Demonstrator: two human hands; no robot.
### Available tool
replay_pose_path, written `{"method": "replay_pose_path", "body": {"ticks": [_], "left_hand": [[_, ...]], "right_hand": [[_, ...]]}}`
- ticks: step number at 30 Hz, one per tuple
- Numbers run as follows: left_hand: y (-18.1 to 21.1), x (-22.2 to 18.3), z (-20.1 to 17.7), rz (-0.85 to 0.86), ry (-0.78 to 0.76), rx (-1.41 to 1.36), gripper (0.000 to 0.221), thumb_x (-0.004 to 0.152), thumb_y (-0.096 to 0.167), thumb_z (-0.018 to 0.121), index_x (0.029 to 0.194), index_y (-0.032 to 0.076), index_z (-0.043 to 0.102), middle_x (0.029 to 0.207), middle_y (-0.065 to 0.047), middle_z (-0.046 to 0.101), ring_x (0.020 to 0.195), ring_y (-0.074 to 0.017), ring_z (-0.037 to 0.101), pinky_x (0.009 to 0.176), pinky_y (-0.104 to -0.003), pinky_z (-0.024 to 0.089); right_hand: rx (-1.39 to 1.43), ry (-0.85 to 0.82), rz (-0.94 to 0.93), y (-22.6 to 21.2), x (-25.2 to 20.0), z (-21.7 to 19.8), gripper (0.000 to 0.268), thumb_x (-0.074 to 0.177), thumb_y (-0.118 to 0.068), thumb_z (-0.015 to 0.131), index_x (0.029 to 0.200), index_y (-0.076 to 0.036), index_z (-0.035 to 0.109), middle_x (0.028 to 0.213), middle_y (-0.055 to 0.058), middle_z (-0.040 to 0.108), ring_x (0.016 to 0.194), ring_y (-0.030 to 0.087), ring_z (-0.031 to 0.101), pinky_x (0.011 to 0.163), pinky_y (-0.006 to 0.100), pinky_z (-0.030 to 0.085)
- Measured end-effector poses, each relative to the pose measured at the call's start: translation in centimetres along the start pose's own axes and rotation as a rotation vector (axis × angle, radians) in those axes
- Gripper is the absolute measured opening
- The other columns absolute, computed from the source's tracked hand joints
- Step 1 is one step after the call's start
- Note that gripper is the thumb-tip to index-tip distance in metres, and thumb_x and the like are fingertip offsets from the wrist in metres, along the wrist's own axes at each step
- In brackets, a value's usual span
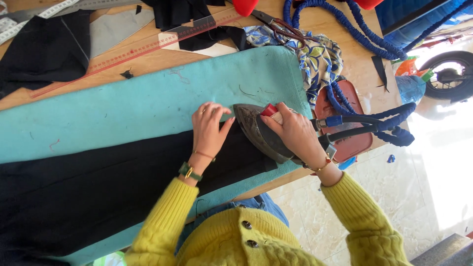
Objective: Pressing black fabric garment components using a steam iron on an ironing board in a factory setting.
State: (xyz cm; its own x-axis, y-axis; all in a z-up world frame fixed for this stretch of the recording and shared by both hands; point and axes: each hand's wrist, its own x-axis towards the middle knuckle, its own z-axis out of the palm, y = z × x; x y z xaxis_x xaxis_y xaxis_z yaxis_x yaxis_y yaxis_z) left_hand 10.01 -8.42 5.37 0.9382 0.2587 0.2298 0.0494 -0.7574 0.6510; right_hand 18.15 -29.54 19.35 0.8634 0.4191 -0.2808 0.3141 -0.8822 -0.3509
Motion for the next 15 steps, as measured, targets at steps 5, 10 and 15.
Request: {"method": "replay_pose_path", "body": {"ticks": [5, 10, 15], "left_hand": [[-0.1, -6.9, -4.8, 0.029, -0.035, 0.288, 0.036, 0.095, 0.040, 0.071, 0.126, 0.023, 0.062, 0.133, -0.003, 0.057, 0.147, -0.0290, 0.039, 0.117, -0.056, 0.033], [-3.2, -12.9, -8.4, -0.060, -0.027, 0.555, 0.067, 0.097, 0.056, 0.056, 0.155, 0.024, 0.048, 0.169, -0.014, 0.036, 0.156, -0.0378, 0.028, 0.118, -0.071, 0.017], [-5.3, -14.3, -9.3, -0.171, -0.036, 0.508, 0.067, 0.101, 0.058, 0.046, 0.160, 0.027, 0.040, 0.173, -0.013, 0.026, 0.159, -0.0377, 0.018, 0.119, -0.073, 0.008]], "right_hand": [[0.012, -0.075, 0.024, 0.5, -1.5, -0.2, 0.049, 0.100, -0.058, 0.056, 0.117, -0.013, 0.059, 0.084, 0.020, 0.070, 0.084, 0.044, 0.073, 0.080, 0.051, 0.057], [-0.090, -0.167, 0.130, 1.6, -5.2, -0.1, 0.047, 0.096, -0.062, 0.054, 0.116, -0.020, 0.057, 0.095, 0.021, 0.072, 0.093, 0.049, 0.071, 0.086, 0.059, 0.055], [-0.136, -0.164, 0.192, 2.9, -8.1, 0.2, 0.043, 0.096, -0.060, 0.055, 0.116, -0.023, 0.055, 0.086, 0.019, 0.074, 0.091, 0.045, 0.073, 0.086, 0.055, 0.056]]}}
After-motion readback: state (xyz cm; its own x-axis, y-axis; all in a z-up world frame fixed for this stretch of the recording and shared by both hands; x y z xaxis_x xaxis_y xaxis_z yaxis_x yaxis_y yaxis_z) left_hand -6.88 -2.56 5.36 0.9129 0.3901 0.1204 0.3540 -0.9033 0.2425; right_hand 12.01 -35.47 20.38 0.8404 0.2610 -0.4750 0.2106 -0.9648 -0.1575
